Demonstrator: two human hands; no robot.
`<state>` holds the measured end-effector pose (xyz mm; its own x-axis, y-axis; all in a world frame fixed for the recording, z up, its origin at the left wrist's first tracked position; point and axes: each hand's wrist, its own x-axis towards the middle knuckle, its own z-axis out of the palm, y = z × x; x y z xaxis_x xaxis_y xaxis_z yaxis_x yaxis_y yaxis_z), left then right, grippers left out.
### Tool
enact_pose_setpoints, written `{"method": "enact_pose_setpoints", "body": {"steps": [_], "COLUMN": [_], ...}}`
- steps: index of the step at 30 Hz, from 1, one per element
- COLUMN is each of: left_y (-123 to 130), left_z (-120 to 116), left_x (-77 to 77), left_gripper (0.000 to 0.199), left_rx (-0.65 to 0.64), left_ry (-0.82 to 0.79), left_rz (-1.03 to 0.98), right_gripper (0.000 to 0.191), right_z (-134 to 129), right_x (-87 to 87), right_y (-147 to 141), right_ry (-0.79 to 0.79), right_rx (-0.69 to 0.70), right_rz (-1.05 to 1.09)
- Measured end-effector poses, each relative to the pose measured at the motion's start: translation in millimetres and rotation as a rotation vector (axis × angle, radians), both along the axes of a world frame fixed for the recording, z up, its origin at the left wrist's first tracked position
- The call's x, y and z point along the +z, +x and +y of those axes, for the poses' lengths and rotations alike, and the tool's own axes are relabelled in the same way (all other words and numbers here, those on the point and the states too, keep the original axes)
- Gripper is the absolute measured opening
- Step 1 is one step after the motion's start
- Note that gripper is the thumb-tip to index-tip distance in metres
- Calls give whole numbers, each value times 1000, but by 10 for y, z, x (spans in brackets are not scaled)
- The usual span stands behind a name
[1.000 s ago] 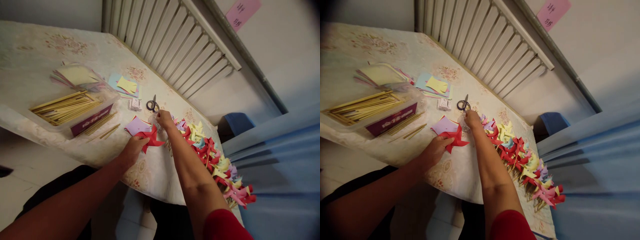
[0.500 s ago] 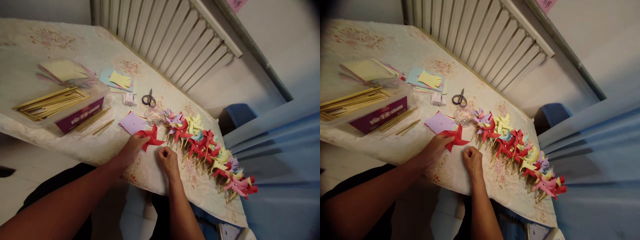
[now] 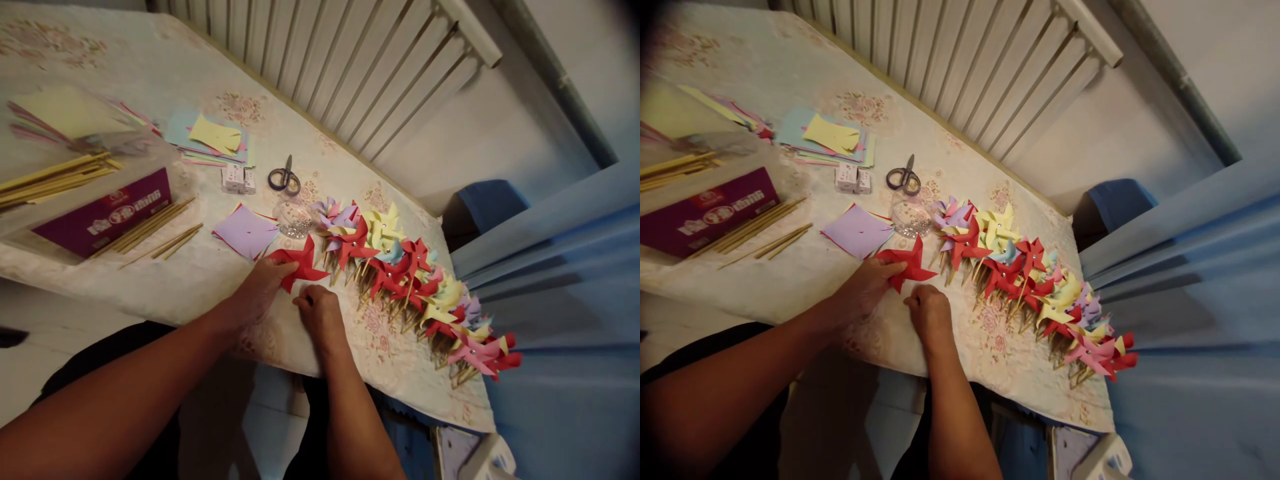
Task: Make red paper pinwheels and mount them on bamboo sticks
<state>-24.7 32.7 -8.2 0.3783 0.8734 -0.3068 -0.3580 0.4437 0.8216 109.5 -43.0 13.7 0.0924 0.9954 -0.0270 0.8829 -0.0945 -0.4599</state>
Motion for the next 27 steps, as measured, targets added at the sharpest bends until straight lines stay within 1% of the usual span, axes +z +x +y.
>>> {"method": "enact_pose_setpoints", "body": {"steps": [4,8,11,15,20,27], "left_y": [49,81,92,75,29,12], "left_z": [5,4,8,15,7,14], "left_x": [-11,28,54,79,96,27], "left_gripper": [16,16,19,19,16,14], "left_rx": [33,51,63,58,32,20], "left_ry": [-89,-94,-100,-93,-49,-37], "left_rz": [-85,-145,-187,-175,-142,-109], "right_gripper": [15,22,20,20,18,19], "right_z": [-17,-37,-37,-30,-32,-44], "right_x": [63,95,86,71,58,44], "right_y": [-2,-33,-50,-43,-9,-11], "right_ry": [-45,-96,-106,-100,-78,-59], "right_rx": [72,64,54,26,23,3], "right_rz": [-121,-323,-394,-406,-350,-360]}}
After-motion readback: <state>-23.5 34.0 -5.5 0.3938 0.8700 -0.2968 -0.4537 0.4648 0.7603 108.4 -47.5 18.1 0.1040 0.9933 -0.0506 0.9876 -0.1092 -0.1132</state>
